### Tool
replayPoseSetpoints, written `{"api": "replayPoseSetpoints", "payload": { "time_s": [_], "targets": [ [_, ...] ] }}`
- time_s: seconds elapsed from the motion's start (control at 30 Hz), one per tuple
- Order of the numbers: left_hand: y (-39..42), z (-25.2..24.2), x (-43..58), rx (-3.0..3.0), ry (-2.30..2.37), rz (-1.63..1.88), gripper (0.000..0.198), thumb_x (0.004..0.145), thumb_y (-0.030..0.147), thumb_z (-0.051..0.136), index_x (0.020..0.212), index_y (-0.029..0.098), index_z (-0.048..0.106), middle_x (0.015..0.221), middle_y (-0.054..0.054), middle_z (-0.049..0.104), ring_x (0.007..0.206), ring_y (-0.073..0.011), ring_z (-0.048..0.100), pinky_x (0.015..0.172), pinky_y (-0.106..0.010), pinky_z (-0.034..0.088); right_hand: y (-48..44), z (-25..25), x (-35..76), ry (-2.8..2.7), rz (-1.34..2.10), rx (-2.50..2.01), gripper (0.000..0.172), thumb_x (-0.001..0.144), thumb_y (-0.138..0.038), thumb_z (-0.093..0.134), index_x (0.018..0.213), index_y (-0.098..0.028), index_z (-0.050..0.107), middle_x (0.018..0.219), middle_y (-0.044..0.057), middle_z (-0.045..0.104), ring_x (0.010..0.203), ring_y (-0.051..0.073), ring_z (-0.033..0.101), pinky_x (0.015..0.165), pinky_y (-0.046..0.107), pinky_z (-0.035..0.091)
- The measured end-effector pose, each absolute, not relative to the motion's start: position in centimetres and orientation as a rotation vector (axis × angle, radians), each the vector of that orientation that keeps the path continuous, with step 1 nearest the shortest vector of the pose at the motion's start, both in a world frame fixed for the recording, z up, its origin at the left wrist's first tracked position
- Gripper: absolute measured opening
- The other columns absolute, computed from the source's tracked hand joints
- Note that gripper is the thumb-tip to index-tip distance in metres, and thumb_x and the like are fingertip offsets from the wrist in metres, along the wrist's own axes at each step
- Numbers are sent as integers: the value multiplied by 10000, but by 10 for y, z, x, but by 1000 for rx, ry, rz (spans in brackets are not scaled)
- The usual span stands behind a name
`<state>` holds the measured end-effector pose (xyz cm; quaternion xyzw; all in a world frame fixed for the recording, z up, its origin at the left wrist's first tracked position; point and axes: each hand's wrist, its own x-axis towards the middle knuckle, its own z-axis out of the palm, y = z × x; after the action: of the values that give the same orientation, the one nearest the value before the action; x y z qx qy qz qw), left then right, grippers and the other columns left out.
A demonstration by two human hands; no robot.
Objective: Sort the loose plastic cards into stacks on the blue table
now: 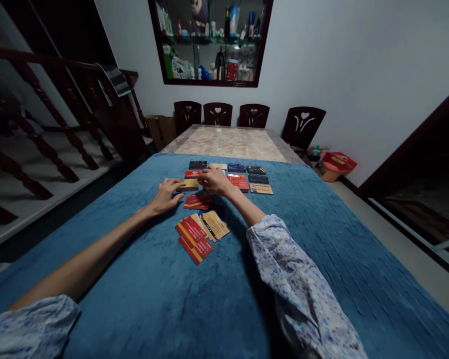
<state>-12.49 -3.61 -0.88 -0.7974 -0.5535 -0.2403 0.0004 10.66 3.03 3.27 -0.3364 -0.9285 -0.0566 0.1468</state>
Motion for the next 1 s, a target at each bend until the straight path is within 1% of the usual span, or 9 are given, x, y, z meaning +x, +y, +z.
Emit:
{"api": "replayPoseSetpoints", "payload": {
  "time_s": [0.13, 0.27, 0.37, 0.5, 0.67, 0.87, 1.0],
  "targets": [
    [-42, -14, -118, -2537, -1661, -767, 325, 898, 224, 587, 1208, 229, 687, 1267, -103, 628, 1213, -330, 492, 990, -529, 413, 26, 20, 116, -2615, -151, -879, 227, 971, -242, 552, 980, -188, 771, 966, 99, 728, 957, 237, 533, 753, 331, 308],
    [-47, -18, -111, -2560, -1601, -798, 313, 898, 221, 593, 1193, 223, 698, 1231, -102, 643, 1183, -324, 502, 985, -536, 413, 21, 9, 124, -2577, -159, -839, 202, 969, -243, 573, 917, -190, 761, 922, 84, 728, 909, 224, 517, 709, 328, 270],
    [-50, -20, -108, -2556, -1578, -832, 285, 910, 234, 592, 1171, 220, 705, 1226, -100, 652, 1162, -319, 511, 977, -529, 417, 18, 2, 130, -2553, -138, -832, 183, 968, -251, 586, 957, -195, 760, 938, 85, 728, 922, 230, 516, 721, 329, 292],
    [-54, -25, -107, -2561, -1577, -838, 257, 922, 249, 595, 1144, 206, 717, 1192, -102, 662, 1141, -316, 521, 970, -526, 418, 17, -6, 137, -2549, -94, -792, 173, 964, -258, 598, 1003, -198, 756, 953, 91, 718, 927, 235, 523, 779, 344, 346],
    [-57, -30, -107, -2574, -1552, -839, 243, 918, 284, 628, 1123, 211, 736, 1173, -105, 664, 1144, -319, 523, 970, -522, 418, 14, -12, 142, -2573, -40, -748, 175, 958, -270, 608, 1032, -203, 752, 1038, 94, 706, 955, 233, 525, 839, 358, 393],
    [-57, -32, -107, -2600, -1554, -796, 293, 897, 344, 655, 1139, 204, 745, 1205, -114, 682, 1162, -329, 517, 969, -541, 406, 9, -16, 140, -2587, 14, -728, 232, 950, -331, 637, 1092, -191, 755, 1086, 114, 705, 968, 239, 535, 871, 393, 433],
    [-56, -33, -108, -2642, -1571, -769, 305, 883, 336, 658, 1144, 215, 758, 1220, -107, 693, 1178, -330, 507, 982, -544, 398, 8, -18, 140, -2623, 67, -752, 237, 897, -269, 672, 1102, -186, 755, 1141, 126, 713, 1008, 251, 554, 908, 413, 449]
  ]
}}
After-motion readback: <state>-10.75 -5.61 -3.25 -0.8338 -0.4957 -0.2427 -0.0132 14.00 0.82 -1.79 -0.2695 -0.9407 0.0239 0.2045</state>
